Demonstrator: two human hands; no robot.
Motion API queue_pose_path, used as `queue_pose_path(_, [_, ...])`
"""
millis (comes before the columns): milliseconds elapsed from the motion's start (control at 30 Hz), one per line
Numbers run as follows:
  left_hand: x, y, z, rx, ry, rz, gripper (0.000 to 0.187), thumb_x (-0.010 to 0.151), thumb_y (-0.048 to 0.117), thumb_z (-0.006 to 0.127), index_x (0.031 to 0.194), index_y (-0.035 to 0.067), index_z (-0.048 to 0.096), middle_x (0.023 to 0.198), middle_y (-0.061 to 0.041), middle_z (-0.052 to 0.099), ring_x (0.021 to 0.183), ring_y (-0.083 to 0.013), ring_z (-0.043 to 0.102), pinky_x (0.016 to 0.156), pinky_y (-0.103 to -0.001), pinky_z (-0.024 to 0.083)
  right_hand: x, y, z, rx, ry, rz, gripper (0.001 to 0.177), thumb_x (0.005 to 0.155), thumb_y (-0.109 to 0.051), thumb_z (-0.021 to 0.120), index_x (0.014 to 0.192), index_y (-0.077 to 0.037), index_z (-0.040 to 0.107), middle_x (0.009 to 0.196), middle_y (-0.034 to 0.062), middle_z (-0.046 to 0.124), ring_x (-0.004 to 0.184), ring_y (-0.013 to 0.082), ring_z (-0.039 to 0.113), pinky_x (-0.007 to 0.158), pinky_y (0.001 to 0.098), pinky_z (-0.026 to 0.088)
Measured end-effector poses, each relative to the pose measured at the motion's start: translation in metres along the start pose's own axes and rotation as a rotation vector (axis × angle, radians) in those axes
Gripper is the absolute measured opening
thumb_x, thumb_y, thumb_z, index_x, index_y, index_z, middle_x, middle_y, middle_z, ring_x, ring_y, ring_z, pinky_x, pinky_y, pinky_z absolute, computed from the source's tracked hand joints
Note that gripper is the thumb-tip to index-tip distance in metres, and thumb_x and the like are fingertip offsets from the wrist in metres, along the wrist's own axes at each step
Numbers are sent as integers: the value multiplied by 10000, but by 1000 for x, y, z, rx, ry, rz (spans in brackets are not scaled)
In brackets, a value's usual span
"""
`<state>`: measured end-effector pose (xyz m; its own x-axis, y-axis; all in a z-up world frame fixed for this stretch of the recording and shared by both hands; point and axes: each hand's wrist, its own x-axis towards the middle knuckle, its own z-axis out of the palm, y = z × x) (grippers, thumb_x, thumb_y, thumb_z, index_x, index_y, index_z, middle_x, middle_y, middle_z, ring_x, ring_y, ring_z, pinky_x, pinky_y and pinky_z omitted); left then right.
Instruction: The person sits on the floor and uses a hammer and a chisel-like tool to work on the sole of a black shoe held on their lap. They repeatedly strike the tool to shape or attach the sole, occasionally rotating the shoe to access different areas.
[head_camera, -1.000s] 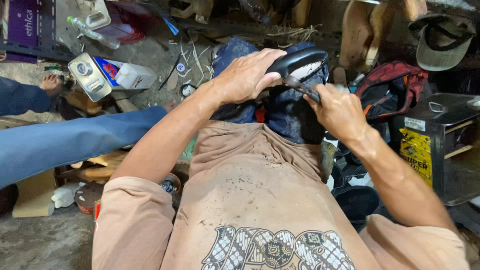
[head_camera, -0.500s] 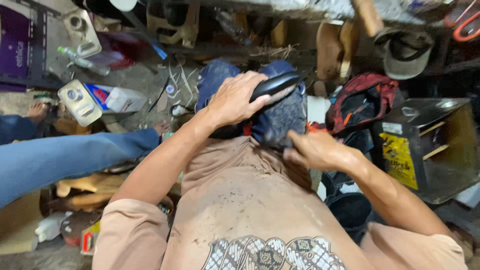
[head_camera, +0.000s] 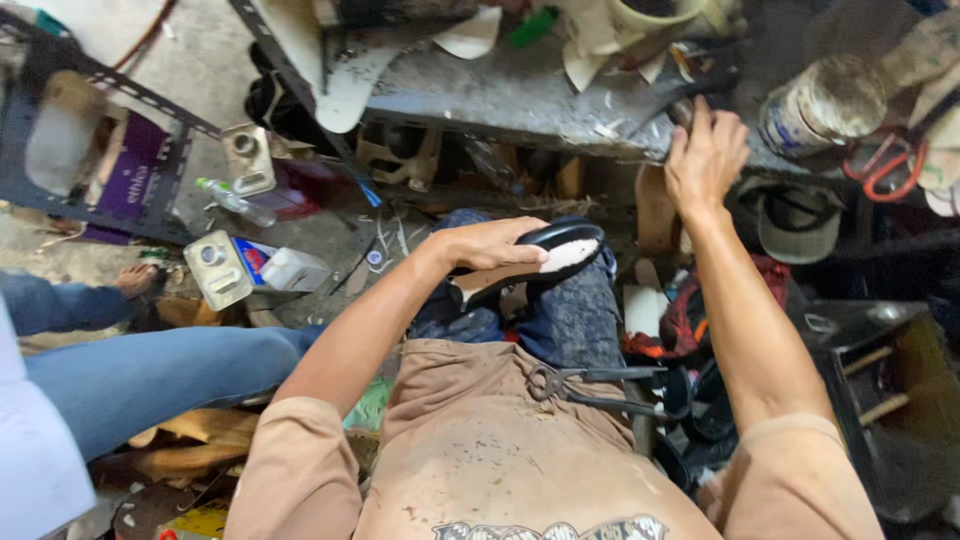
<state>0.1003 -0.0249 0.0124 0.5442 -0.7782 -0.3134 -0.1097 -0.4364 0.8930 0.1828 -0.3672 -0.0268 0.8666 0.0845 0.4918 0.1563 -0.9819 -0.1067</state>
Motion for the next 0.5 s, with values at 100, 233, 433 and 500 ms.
queue_pose_path(100, [1,-7,-3,-53,-37,0,679,940,534,608,1451,103,493,1303,-255,607,1228,-439,598,1003,-552,491,-4,5,7,-22,-8,14,500,956,-203,742,1426,-88,613,1109,128,514,1012,384,503,772,538,468])
queue_pose_path(233, [11,-14,-3,-115,-53,-37,716,880,542,684,1439,120,535,1254,-202,674,1079,-332,671,884,-464,540,-4,12,16,9,-18,54,461,976,-184,728,1414,-88,619,1118,128,503,1034,381,480,811,534,441])
queue_pose_path(433, [21,-30,-8,-272,-73,-44,677,800,467,788,1382,172,607,1107,-104,728,884,-201,696,710,-335,580,-26,-49,-62,367,19,143,368,1102,-188,549,1421,-8,519,1134,225,507,1048,451,506,887,568,433])
queue_pose_path(500, [21,-33,-9,-319,-98,-19,601,779,427,813,1317,216,653,1045,-52,743,833,-164,698,650,-288,590,-43,-91,-107,513,40,140,381,1162,-227,430,1429,44,433,1148,286,489,1052,500,513,910,601,429])
